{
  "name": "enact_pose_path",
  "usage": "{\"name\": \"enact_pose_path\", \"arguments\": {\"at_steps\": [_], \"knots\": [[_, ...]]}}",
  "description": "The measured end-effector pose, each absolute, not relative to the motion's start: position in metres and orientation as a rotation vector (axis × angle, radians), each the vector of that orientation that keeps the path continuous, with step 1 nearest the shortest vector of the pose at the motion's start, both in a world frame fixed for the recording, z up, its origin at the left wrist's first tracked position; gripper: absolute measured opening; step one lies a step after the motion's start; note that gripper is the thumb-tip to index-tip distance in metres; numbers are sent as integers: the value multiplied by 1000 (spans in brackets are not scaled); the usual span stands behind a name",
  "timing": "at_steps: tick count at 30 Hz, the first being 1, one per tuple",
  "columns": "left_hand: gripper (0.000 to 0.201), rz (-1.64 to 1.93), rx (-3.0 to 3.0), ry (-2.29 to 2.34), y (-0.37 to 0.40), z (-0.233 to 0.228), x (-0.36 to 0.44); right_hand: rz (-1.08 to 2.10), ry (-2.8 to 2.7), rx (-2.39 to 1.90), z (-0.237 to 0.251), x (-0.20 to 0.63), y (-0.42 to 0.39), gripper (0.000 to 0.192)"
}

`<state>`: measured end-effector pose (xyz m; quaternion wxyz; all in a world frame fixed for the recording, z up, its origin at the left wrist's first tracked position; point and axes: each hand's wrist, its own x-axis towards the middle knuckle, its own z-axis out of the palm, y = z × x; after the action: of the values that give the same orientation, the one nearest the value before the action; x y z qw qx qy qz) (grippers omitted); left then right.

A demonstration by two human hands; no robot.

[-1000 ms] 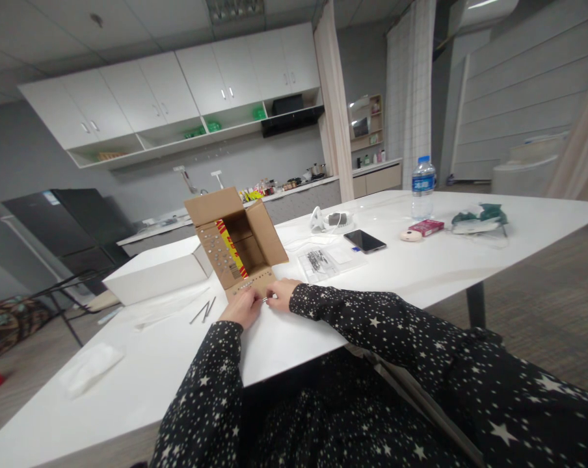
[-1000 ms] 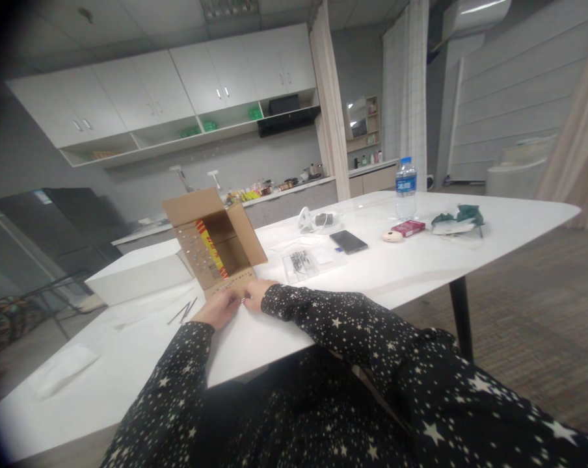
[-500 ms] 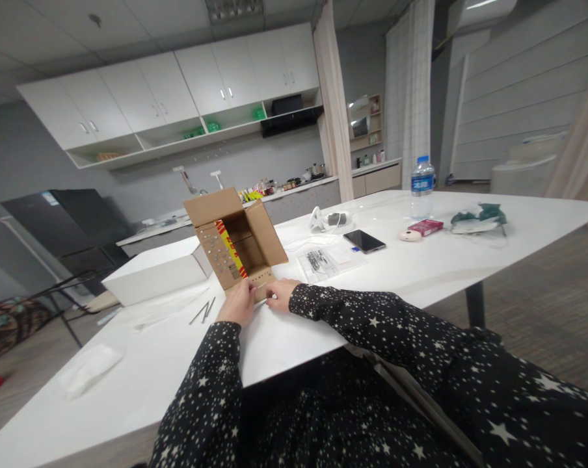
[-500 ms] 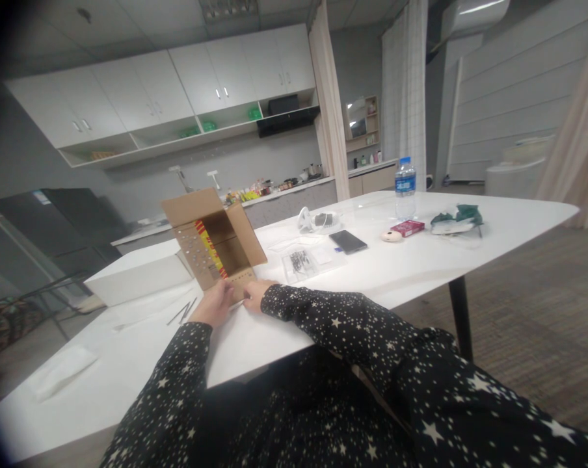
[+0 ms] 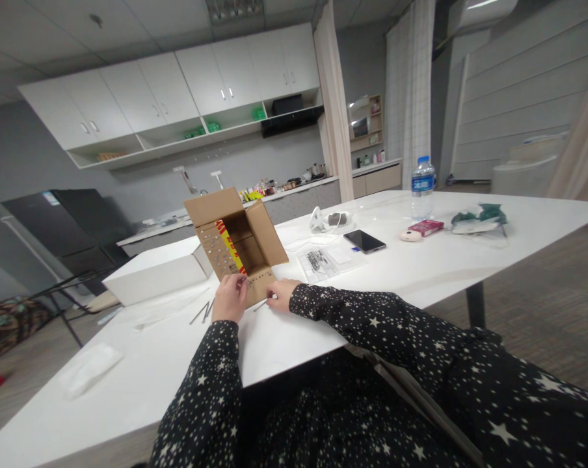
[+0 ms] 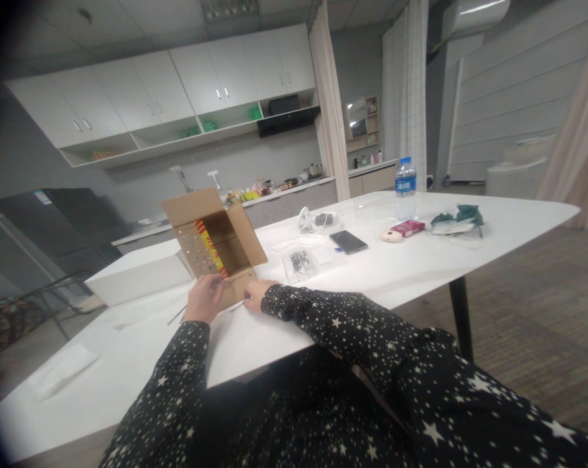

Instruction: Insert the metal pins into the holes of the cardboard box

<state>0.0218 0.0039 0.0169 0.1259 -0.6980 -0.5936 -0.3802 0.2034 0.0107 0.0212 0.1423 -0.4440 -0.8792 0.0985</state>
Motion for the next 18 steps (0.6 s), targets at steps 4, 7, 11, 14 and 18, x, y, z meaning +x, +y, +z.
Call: {"name": "enact_pose_path", "arguments": {"at_steps": [4,7,11,14,18], "knots": [[27,-1117,-2001,-1757,2,18,22,283,-2530,-1291,20,203,11,30],[28,-1116,-1987,-1768,2,18,22,272,-2514,-1296,19,202,12,29],[28,-1110,-1990,-1765,2,19,22,267,-2520,-1278,17,202,13,28],[29,-1106,-1996,-1760,3,18,23,268,-2529,-1271,17,202,14,28],[31,-1099,-2008,-1753,4,17,22,272,-2530,-1256,15,202,16,29]]}}
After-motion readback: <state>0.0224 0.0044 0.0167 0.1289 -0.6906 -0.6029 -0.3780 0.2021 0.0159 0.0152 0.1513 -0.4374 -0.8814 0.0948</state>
